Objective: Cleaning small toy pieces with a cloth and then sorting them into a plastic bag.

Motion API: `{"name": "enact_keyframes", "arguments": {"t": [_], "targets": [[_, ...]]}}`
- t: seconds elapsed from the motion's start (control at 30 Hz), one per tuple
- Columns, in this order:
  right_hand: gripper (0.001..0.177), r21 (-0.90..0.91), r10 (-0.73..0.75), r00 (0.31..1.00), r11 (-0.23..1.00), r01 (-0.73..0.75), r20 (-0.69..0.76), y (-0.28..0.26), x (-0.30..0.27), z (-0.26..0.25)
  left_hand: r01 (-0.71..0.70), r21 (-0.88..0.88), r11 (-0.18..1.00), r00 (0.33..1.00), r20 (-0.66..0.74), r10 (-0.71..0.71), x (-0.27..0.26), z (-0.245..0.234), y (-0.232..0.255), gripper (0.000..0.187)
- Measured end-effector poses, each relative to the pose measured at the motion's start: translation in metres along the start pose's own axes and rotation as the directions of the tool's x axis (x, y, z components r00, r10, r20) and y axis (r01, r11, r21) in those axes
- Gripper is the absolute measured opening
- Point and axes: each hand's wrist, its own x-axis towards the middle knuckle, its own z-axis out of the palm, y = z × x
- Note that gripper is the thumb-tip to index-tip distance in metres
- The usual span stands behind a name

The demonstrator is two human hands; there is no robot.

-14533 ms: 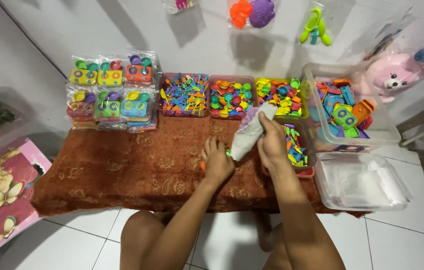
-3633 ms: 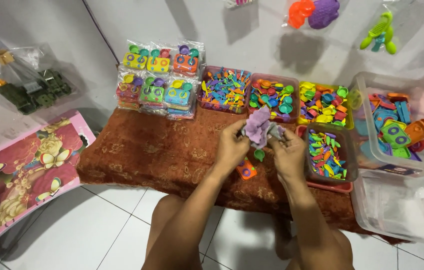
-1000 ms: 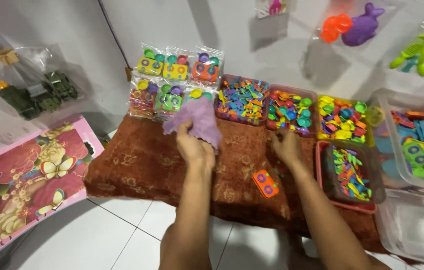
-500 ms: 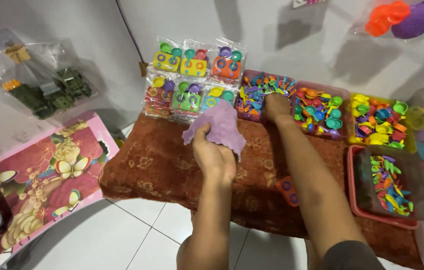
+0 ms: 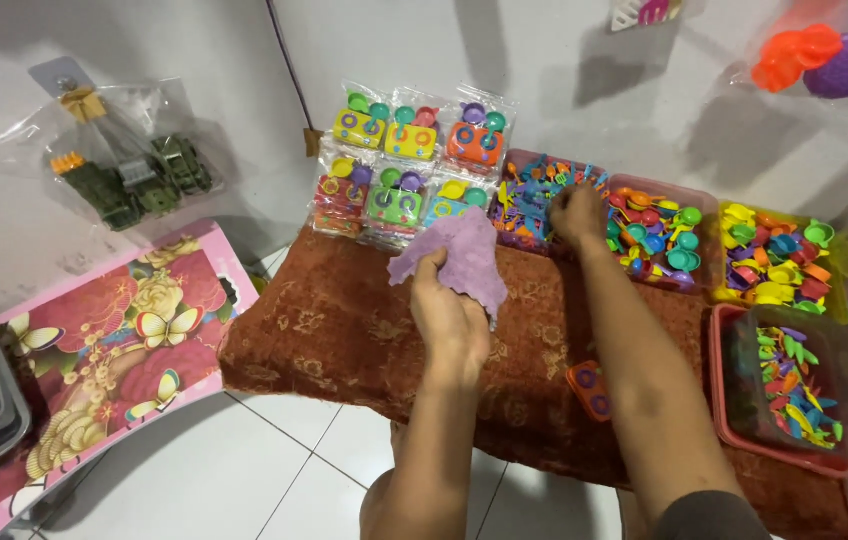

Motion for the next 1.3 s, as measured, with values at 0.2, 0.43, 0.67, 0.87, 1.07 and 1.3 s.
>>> {"name": "enact_keyframes", "arguments": {"t": [0.2, 0.43, 0.67, 0.87, 1.07, 1.3], "targets": [[0.010, 0.565, 0.201, 0.970, 0.820, -0.088, -0.141, -0.009, -0.001, -0.016, -0.027, 0.000, 1.000, 1.000, 0.007, 0.027, -0.006, 0.001, -0.006, 0.042], [0.016, 0.975, 0.303, 0.949, 0.175, -0.139, 0.081, -0.086, -0.090, -0.146, -0.044, -0.020, 0.999, 0.998, 0.039, 0.044, 0.002, -0.011, -0.052, 0.036], [0.012, 0.942, 0.320, 0.915, 0.148, -0.302, 0.244, -0.108, -0.212, -0.193, -0.021, 0.181, 0.983, 0.952, 0.304, -0.036, -0.053, -0.010, -0.085, 0.033], [0.022, 0.904, 0.450, 0.892, 0.367, -0.219, 0.034, -0.099, -0.261, -0.195, -0.177, 0.355, 0.918, 0.957, 0.279, 0.076, -0.042, -0.039, -0.138, 0.018], [0.017, 0.968, 0.598, 0.763, -0.120, -0.219, 0.246, -0.128, -0.317, -0.238, -0.033, 0.367, 0.930, 0.965, 0.253, -0.066, -0.070, -0.076, -0.173, 0.017], [0.030, 0.874, 0.462, 0.794, -0.457, -0.168, 0.394, -0.055, -0.410, -0.179, -0.137, 0.540, 0.831, 0.970, 0.244, 0.001, -0.150, -0.116, -0.152, 0.008]]}}
